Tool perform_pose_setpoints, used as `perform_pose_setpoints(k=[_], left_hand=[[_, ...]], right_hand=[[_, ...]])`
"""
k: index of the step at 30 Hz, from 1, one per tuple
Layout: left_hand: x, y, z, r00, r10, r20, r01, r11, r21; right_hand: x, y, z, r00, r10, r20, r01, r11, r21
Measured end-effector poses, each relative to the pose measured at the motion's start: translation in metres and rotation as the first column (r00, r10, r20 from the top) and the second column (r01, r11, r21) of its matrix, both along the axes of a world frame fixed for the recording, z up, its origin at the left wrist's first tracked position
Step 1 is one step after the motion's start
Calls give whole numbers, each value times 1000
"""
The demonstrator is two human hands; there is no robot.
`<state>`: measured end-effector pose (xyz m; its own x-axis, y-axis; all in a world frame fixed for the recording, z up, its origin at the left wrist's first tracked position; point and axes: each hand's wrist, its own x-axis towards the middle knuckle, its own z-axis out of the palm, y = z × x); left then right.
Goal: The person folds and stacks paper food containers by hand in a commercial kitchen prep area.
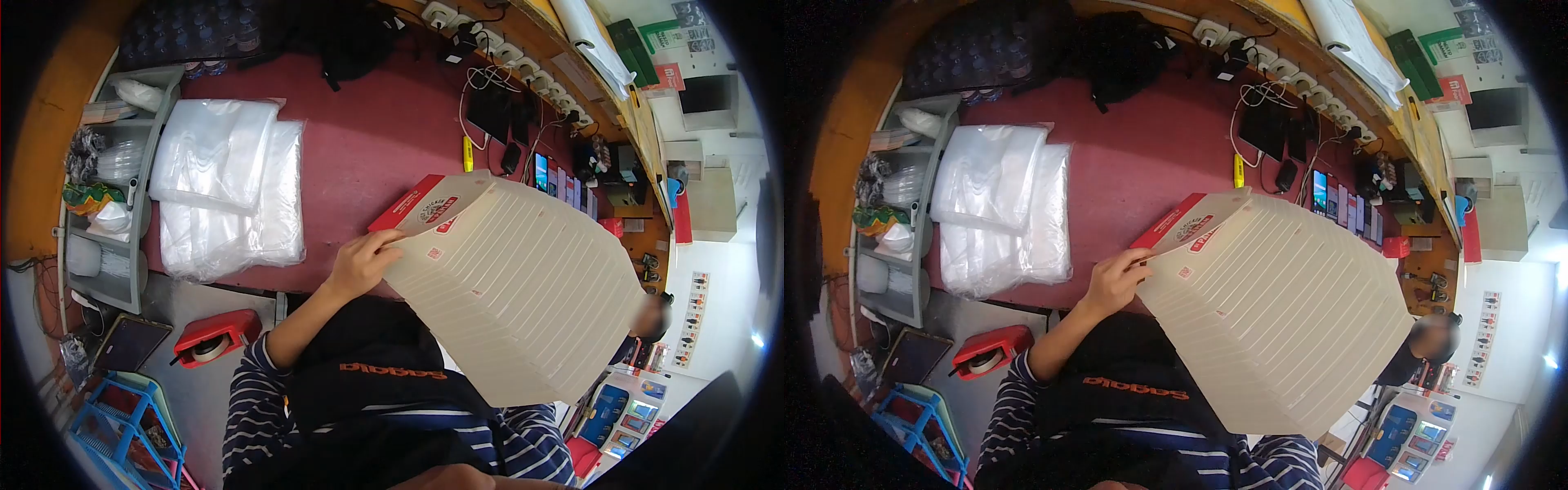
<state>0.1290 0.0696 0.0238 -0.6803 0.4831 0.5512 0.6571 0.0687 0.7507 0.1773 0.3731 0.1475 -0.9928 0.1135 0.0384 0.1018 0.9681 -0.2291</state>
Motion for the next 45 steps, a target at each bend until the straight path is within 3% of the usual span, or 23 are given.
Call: perform_pose_setpoints(k=[3,5,9,12,14,21,23,27,33,35,38,45], left_hand=[[4,2,15,998,3,-56,-8,996,-86],[7,-2,33,1000,-1,28,4,996,-89],[7,-2,32,999,7,35,-4,996,-92],[8,-1,25,1000,5,25,-3,998,-67],[14,2,14,996,74,48,-77,994,78],[5,3,38,996,-1,-88,0,1000,-14],[10,1,48,999,-6,48,4,999,36],[10,1,45,999,2,42,-3,1000,14],[11,7,39,997,65,-50,-59,991,116],[5,7,53,995,-6,-96,1,999,-49],[8,-1,70,997,-78,20,79,995,-62],[10,0,66,999,-47,23,48,998,-38]], right_hand=[[1,2,-2,1000,-2,-2,2,1000,-7],[2,2,-4,1000,-2,-2,2,1000,-13],[4,5,-5,1000,-4,-8,4,1000,-19],[5,6,-6,1000,-3,-14,3,1000,-24],[5,7,-6,1000,-3,-18,3,1000,-29],[9,9,-9,1000,-5,-29,4,999,-46],[11,10,-10,999,-6,-31,4,999,-52],[13,10,-13,999,-5,-38,3,998,-65],[16,11,-14,999,-9,-50,5,997,-79],[17,12,-14,998,-10,-57,5,997,-82],[18,13,-13,998,-10,-65,5,996,-86],[21,13,-18,997,-13,-75,5,994,-107]])
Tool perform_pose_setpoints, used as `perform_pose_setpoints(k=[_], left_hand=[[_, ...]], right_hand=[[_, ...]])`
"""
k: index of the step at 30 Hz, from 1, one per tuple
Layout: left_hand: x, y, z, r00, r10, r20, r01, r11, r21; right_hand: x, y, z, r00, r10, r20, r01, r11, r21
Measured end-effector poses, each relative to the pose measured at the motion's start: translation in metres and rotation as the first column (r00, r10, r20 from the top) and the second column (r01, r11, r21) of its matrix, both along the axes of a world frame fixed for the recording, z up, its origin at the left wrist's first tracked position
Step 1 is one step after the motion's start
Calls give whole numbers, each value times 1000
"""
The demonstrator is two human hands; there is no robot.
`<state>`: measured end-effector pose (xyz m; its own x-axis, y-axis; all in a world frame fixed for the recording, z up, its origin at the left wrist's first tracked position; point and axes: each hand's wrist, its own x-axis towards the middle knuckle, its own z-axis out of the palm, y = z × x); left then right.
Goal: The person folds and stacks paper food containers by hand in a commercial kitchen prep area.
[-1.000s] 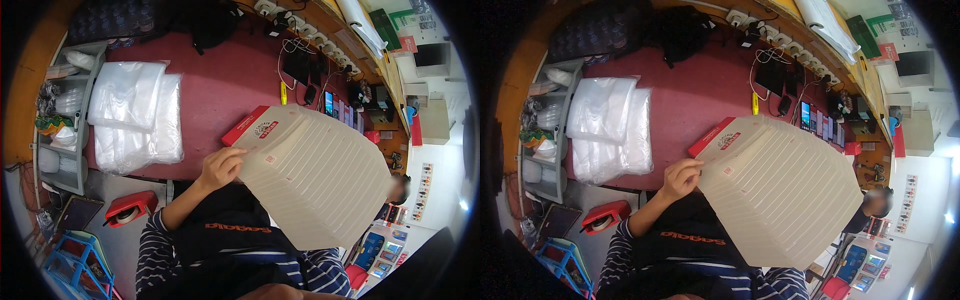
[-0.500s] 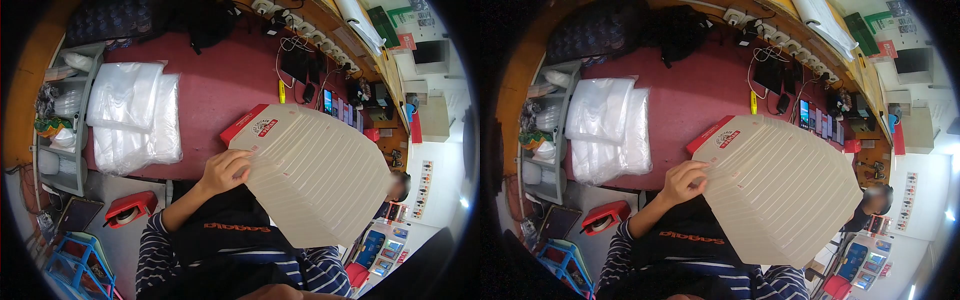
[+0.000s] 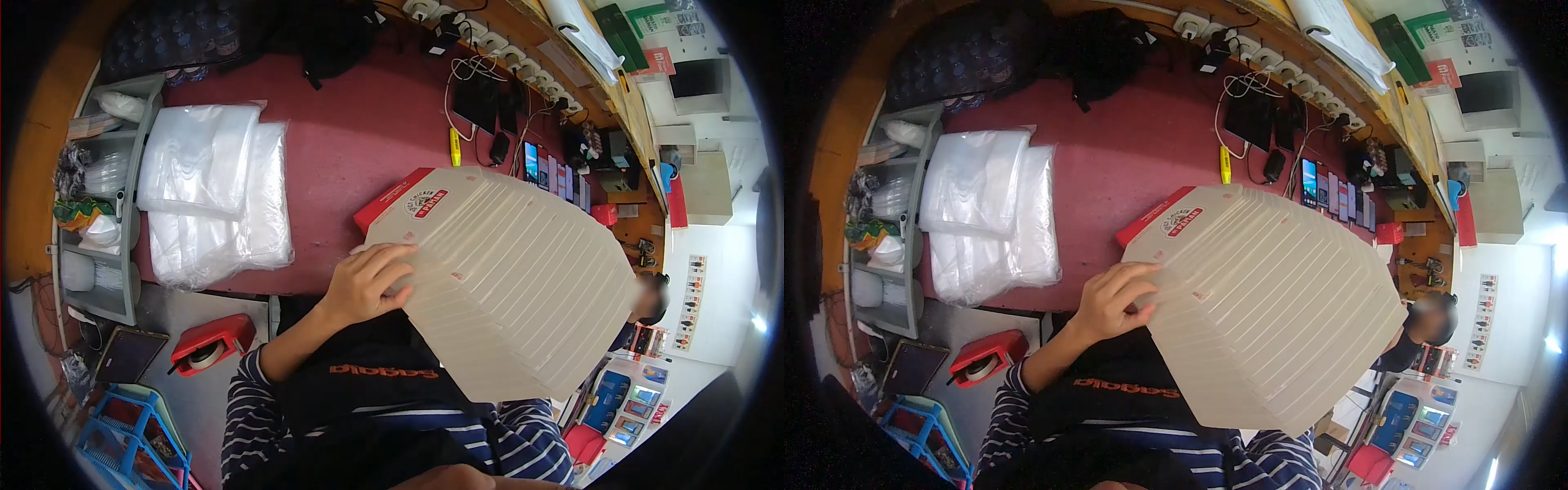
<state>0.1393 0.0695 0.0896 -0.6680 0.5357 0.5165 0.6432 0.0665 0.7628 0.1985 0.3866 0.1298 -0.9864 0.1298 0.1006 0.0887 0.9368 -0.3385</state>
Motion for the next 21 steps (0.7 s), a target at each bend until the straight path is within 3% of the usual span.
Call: perform_pose_setpoints(k=[3,5,6,8,14,17,21], left_hand=[[-1,2,-6,994,65,-88,-53,989,136],[-9,4,2,963,22,-270,-24,1000,-5],[-9,3,9,962,21,-271,-23,1000,-3],[-8,0,24,994,-77,-77,78,997,9],[-1,1,26,999,-45,-30,47,998,44],[2,3,16,997,29,-78,-16,985,171],[-5,3,38,973,-27,-228,43,997,65]], right_hand=[[2,1,0,1000,-3,-6,3,1000,-7],[3,1,0,1000,-5,-11,5,1000,-8],[3,2,0,1000,-6,-14,5,1000,-9],[3,3,0,1000,-7,-19,6,1000,-13],[7,3,-5,1000,-11,-23,10,999,-34],[8,3,-6,999,-11,-30,10,999,-42],[8,4,-5,999,-12,-42,10,999,-48]])
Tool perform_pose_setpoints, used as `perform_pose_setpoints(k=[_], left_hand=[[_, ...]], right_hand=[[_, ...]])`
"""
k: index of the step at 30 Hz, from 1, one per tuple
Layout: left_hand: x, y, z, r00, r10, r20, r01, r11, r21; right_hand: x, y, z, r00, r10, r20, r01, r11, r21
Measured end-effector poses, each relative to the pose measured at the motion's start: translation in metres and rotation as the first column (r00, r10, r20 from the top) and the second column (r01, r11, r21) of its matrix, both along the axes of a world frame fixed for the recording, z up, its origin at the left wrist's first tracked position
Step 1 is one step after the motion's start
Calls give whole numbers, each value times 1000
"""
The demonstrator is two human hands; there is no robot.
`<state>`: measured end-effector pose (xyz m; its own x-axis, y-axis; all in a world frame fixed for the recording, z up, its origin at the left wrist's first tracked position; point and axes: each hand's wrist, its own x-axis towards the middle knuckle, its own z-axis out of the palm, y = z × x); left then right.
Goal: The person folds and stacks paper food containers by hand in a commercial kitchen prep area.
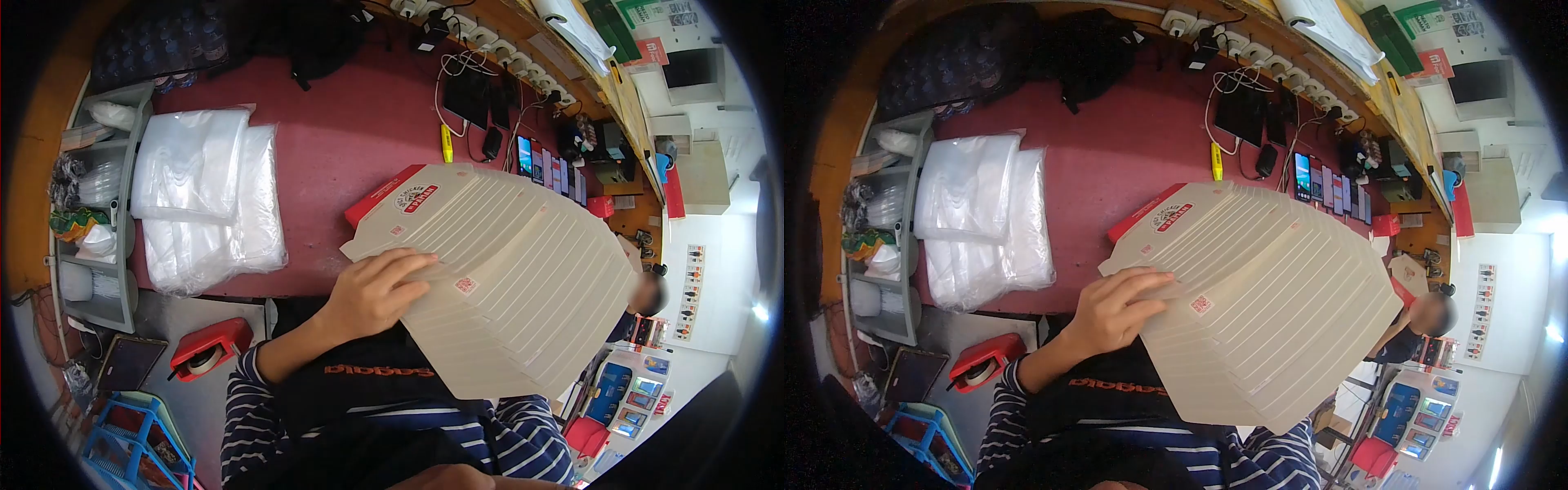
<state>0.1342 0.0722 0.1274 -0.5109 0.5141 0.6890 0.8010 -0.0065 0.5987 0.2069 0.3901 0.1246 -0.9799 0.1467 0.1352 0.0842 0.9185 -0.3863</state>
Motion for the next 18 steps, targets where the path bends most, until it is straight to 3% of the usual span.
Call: perform_pose_setpoints(k=[2,9,12,14,18], left_hand=[[4,-1,8,986,-75,150,81,996,-37],[3,-3,16,978,-95,186,97,995,-3],[3,-3,18,981,-83,177,88,996,-17],[3,-2,13,999,19,51,-23,996,86],[2,-2,23,998,-24,-53,29,996,83]], right_hand=[[-1,1,0,1000,2,-6,-2,1000,-3],[-3,-1,-3,1000,16,-15,-17,1000,-23],[-3,-3,-4,1000,19,-23,-20,999,-31],[-1,-3,-4,999,17,-29,-18,999,-36],[1,-3,-3,999,16,-38,-18,999,-40]])
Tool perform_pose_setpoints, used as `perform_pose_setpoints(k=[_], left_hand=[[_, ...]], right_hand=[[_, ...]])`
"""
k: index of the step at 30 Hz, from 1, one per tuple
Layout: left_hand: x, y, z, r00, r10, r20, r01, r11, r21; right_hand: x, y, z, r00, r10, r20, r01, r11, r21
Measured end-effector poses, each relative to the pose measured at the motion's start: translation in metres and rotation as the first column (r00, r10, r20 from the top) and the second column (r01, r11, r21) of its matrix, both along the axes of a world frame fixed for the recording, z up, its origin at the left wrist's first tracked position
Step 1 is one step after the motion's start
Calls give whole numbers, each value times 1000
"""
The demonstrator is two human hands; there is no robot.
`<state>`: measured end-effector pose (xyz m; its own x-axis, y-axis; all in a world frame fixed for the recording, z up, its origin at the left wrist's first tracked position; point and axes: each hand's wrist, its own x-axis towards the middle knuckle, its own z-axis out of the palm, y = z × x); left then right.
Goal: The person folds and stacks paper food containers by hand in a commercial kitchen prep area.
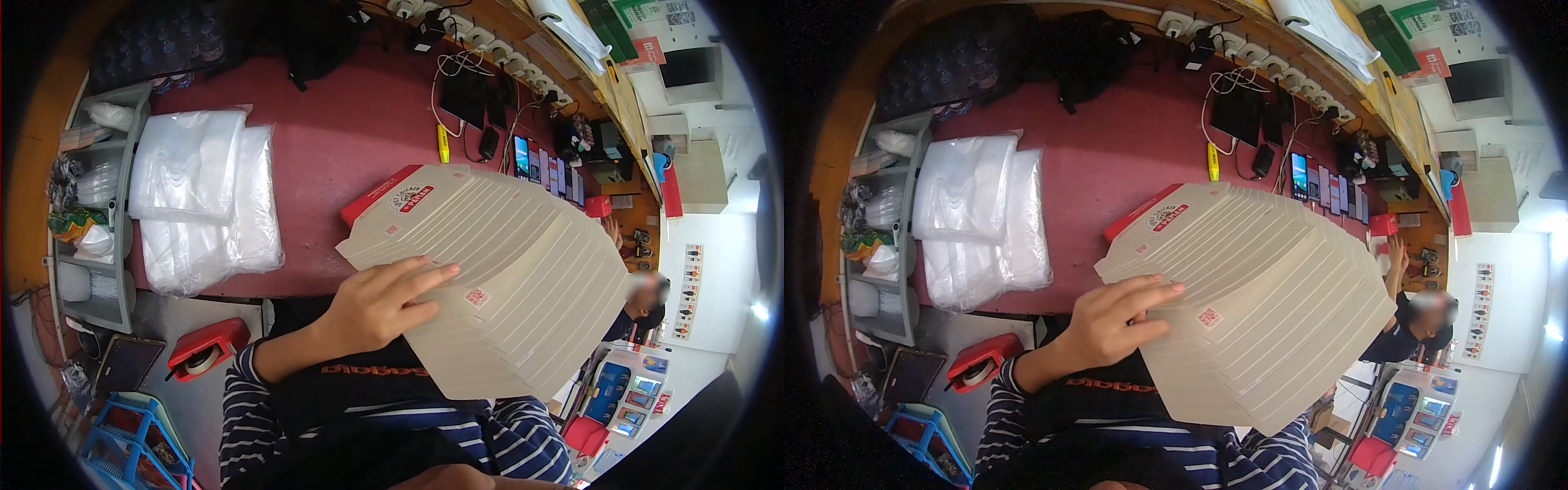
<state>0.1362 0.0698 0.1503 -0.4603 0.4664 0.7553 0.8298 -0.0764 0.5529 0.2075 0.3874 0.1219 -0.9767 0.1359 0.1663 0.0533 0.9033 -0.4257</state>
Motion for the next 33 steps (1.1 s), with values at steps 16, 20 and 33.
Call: perform_pose_setpoints(k=[16,20,33], left_hand=[[5,0,12,997,-6,-81,3,1000,-28],[9,-4,28,974,-144,174,160,984,-81],[0,-6,32,994,-110,-28,111,993,33]], right_hand=[[4,-4,-1,999,-1,-39,0,999,-33],[4,-5,0,999,-3,-53,1,999,-37],[5,-13,0,995,-4,-97,-2,998,-59]])
